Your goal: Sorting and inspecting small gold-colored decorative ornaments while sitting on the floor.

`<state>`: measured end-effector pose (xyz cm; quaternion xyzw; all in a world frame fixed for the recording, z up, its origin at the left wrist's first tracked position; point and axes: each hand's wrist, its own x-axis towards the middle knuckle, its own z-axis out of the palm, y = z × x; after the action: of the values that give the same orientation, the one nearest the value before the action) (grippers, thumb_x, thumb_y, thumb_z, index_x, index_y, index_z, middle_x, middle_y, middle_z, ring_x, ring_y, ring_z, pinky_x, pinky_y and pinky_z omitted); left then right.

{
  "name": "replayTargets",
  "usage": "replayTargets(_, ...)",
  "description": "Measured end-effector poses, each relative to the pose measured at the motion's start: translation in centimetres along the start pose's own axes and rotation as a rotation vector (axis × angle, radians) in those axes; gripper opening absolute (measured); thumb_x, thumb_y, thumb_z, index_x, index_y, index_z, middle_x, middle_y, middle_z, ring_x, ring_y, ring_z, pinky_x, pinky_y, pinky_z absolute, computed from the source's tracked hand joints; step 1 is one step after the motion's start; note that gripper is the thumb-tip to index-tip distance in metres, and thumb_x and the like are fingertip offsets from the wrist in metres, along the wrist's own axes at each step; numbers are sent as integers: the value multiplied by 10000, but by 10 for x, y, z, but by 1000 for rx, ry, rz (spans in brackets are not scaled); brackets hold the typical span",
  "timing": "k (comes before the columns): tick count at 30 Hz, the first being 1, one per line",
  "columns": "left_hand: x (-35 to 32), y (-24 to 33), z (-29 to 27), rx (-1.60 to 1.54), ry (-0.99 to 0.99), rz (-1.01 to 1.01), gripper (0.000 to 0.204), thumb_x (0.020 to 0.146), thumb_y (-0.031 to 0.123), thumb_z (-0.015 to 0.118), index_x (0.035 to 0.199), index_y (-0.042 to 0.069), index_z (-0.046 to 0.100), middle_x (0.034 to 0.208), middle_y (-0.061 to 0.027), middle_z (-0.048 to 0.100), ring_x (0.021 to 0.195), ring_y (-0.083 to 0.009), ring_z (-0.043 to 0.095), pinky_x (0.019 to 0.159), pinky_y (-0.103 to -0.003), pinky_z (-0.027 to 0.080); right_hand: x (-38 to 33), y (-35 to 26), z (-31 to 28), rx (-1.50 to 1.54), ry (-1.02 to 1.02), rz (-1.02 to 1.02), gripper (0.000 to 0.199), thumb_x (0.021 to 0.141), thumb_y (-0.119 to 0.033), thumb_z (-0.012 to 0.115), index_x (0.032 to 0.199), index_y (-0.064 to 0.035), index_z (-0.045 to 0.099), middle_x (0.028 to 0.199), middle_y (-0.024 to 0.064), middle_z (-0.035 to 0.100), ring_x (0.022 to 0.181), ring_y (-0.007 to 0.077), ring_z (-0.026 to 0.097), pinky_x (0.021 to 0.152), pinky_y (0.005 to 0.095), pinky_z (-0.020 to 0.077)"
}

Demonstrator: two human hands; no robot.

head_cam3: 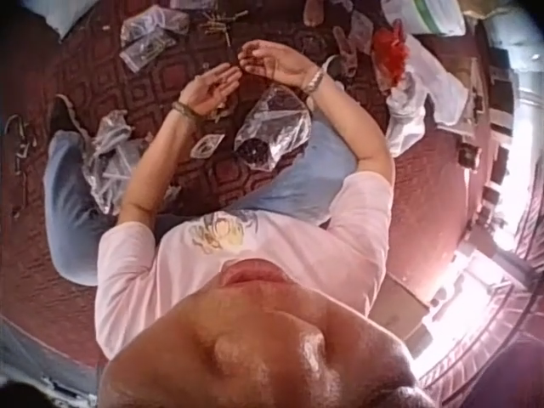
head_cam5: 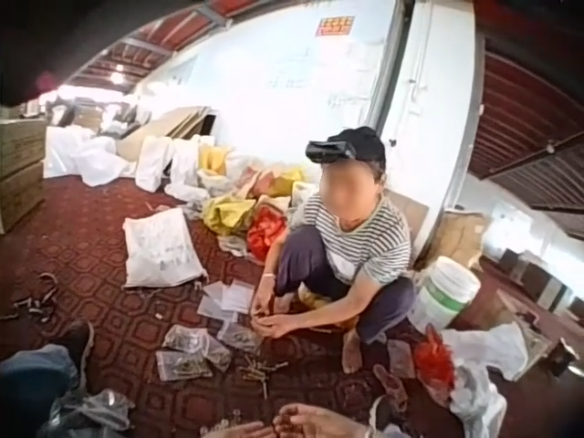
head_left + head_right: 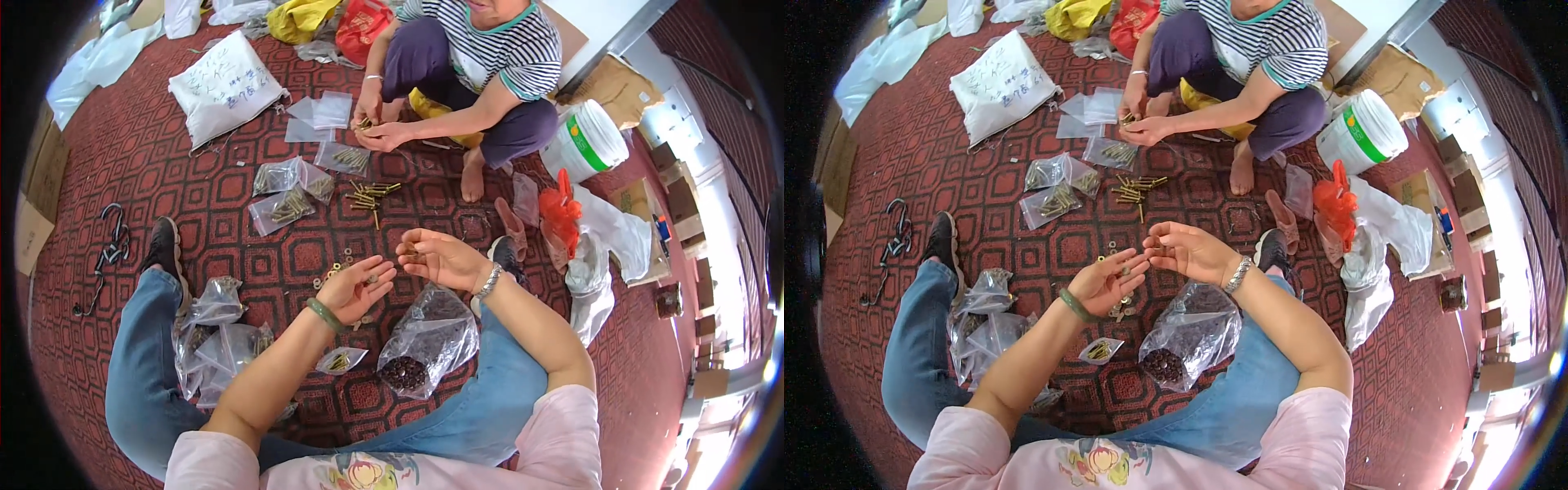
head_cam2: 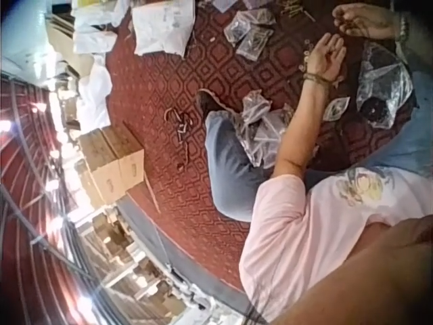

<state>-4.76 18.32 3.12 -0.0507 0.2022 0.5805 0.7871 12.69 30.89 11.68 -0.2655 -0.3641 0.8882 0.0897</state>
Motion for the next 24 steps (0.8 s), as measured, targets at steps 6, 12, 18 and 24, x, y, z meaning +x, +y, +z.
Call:
replayTargets(6,-2,2,0,30,0,33,429,875,-33,426,1293,-21,335,1292,-204,417,1103,-289,530,913,-378,477,-4,-6,11,59,16,-34,286,873,-99,507,1142,-2,489,1014,112,586,928,190,594,835,284,497)
replayTargets(12,0,-2,-1,65,29,38,345,876,-7,446,1221,-22,423,1209,-191,494,1063,-284,554,890,-373,488,-2,-3,-1,33,93,6,270,871,-100,502,1115,14,509,974,110,596,889,185,597,788,274,509)
replayTargets(18,26,-1,-43,-34,141,-5,219,878,38,484,1083,-19,536,1117,-171,560,993,-280,584,821,-350,506,19,21,-3,-77,205,-41,194,884,-118,488,1026,-4,554,889,100,603,794,158,583,691,245,500)
replayTargets(24,29,27,-78,-152,194,25,138,900,97,476,976,7,547,1007,-141,573,889,-239,580,782,-346,503,66,81,42,-1397,102,-274,240,821,-150,508,1023,-32,563,985,136,575,901,239,540,800,316,447)
